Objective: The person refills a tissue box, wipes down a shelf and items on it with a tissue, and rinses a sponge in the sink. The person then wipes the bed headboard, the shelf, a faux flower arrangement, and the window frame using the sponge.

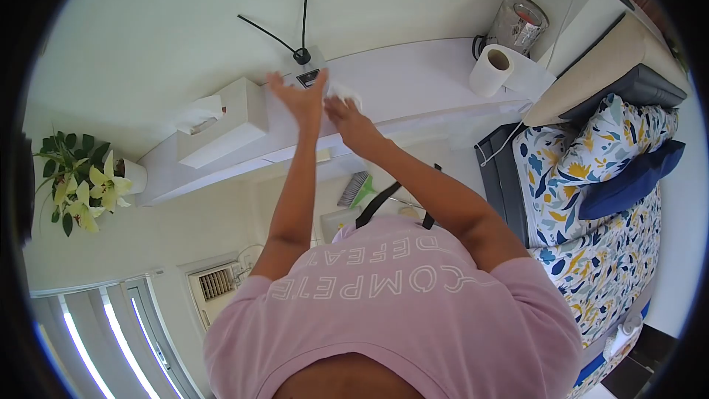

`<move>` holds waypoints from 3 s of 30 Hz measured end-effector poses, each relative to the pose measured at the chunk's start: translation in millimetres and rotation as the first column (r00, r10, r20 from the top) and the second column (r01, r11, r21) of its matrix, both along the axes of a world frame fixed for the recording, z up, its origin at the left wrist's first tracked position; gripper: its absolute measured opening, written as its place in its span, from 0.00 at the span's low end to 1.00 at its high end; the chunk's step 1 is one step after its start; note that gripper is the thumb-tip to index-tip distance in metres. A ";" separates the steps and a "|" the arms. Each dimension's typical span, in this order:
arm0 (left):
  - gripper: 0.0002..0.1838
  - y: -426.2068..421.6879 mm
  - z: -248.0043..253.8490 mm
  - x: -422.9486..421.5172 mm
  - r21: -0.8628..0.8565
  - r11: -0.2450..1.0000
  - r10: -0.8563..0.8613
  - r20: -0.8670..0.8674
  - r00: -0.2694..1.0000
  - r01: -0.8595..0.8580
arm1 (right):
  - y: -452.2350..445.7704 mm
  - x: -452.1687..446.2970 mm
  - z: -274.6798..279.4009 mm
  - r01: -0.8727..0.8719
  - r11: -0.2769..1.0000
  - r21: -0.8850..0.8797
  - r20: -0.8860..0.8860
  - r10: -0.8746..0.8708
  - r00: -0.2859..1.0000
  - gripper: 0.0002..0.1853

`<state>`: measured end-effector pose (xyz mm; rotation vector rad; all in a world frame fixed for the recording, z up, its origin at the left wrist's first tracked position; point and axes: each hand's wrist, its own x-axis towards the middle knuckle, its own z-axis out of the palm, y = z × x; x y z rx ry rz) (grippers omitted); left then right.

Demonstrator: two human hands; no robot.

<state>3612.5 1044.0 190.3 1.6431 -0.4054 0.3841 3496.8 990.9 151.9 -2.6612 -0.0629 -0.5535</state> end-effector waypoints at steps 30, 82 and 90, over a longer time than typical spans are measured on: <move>0.42 15.2 -11.2 0.8 0.057 0.997 0.049 -0.001 0.999 -0.049 | -57.2 -46.1 12.6 -0.066 0.961 0.270 0.069 0.049 0.996 0.33; 0.25 202.6 2.3 80.6 -0.032 0.991 0.123 -0.218 0.968 -0.133 | 7.3 58.4 154.0 -0.051 0.722 0.691 0.002 0.069 0.998 0.31; 0.23 149.3 -24.6 61.8 0.161 0.934 0.335 -0.080 0.939 -0.320 | 149.7 191.2 139.8 -0.254 0.650 0.717 0.084 0.281 0.956 0.37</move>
